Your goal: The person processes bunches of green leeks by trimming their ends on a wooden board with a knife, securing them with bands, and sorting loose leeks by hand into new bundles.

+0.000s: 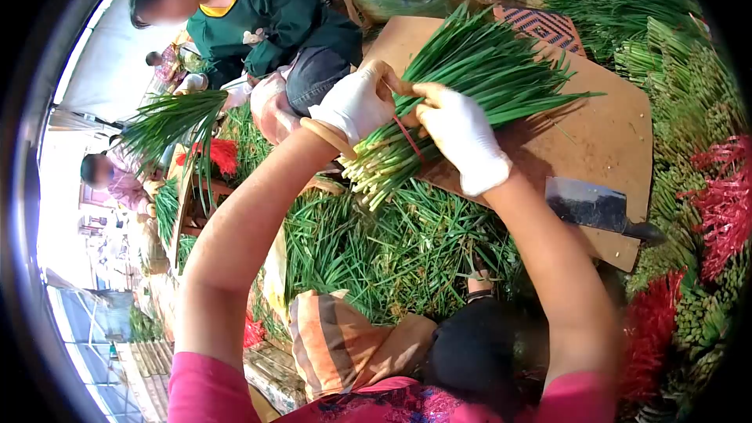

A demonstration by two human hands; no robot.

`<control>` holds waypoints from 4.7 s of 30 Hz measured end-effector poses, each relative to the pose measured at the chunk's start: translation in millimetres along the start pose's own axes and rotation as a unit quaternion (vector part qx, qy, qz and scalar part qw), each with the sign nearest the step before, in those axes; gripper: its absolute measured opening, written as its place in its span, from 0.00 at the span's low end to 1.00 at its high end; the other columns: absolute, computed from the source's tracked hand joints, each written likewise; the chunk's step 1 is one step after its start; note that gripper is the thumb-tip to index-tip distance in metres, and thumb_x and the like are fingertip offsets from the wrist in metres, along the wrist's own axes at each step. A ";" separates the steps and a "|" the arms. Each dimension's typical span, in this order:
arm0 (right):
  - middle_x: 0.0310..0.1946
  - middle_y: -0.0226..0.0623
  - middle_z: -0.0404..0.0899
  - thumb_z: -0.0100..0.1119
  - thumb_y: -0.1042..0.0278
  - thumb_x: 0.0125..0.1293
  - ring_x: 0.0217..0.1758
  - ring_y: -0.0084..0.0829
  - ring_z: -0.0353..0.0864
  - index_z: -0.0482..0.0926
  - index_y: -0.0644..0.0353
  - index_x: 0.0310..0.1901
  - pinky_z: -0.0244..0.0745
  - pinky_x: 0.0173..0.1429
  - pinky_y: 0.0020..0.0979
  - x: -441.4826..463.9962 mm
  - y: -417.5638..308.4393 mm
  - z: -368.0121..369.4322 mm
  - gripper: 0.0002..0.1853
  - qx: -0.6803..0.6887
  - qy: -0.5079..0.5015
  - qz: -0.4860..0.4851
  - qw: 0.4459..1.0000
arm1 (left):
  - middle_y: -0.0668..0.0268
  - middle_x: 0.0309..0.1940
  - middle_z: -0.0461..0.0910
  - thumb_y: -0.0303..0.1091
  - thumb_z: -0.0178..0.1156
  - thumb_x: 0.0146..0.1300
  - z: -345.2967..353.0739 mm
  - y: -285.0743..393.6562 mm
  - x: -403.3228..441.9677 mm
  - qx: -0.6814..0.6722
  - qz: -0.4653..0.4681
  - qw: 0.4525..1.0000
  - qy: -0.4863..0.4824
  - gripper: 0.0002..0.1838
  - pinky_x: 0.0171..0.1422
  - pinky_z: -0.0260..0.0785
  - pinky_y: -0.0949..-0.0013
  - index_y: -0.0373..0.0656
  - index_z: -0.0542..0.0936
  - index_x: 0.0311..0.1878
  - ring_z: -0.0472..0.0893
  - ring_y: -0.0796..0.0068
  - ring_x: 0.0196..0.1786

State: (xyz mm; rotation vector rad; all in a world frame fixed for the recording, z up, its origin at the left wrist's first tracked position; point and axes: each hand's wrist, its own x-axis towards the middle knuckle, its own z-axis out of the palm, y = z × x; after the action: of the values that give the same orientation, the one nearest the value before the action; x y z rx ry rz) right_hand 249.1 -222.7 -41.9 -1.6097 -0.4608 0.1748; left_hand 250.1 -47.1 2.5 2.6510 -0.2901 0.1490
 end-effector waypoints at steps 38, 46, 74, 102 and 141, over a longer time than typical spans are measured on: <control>0.35 0.38 0.80 0.54 0.77 0.60 0.40 0.32 0.79 0.75 0.63 0.32 0.76 0.51 0.34 -184.9 92.1 -45.9 0.01 0.567 0.157 0.261 0.765 | 0.49 0.63 0.69 0.58 0.76 0.39 91.8 66.8 -21.2 -0.262 -0.163 0.918 -0.250 0.67 0.70 0.59 0.66 0.36 0.45 0.74 0.69 0.61 0.66; 0.30 0.32 0.80 0.56 0.81 0.52 0.32 0.28 0.79 0.80 0.65 0.41 0.76 0.40 0.29 -193.2 56.9 -29.2 0.13 0.263 0.147 0.300 0.905 | 0.54 0.64 0.67 0.44 0.80 0.37 97.4 61.9 -103.1 -0.544 -0.070 0.822 -0.151 0.63 0.72 0.55 0.66 0.37 0.50 0.73 0.66 0.66 0.68; 0.43 0.34 0.79 0.57 0.74 0.65 0.42 0.25 0.79 0.75 0.65 0.50 0.77 0.48 0.27 -17.5 6.7 -102.5 0.13 0.203 0.075 -0.128 0.968 | 0.58 0.59 0.72 0.25 0.75 0.36 -21.8 74.3 -3.8 -0.551 0.084 0.830 0.011 0.57 0.66 0.64 0.68 0.43 0.54 0.72 0.72 0.71 0.61; 0.20 0.27 0.65 0.48 0.76 0.60 0.21 0.24 0.66 0.68 0.61 0.28 0.61 0.22 0.25 -61.9 117.0 -119.3 0.04 -0.191 0.033 0.186 0.963 | 0.70 0.35 0.84 0.38 0.63 0.60 2.2 -59.6 -53.1 -0.323 -0.239 0.900 -0.168 0.13 0.34 0.68 0.77 0.44 0.80 0.46 0.80 0.83 0.31; 0.29 0.41 0.80 0.54 0.82 0.62 0.28 0.25 0.78 0.75 0.70 0.32 0.74 0.34 0.24 2.7 0.4 33.8 0.02 0.196 -0.004 0.013 0.980 | 0.52 0.59 0.73 0.29 0.64 0.52 -6.0 -38.6 -128.7 -0.255 -0.002 0.946 0.199 0.24 0.65 0.65 0.59 0.40 0.76 0.55 0.71 0.55 0.63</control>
State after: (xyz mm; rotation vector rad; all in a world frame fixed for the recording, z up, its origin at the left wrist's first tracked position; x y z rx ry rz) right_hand 238.7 -190.6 -45.2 -1.2287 -0.3834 0.2747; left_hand 133.5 12.1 -28.9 2.0493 -0.1579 0.5251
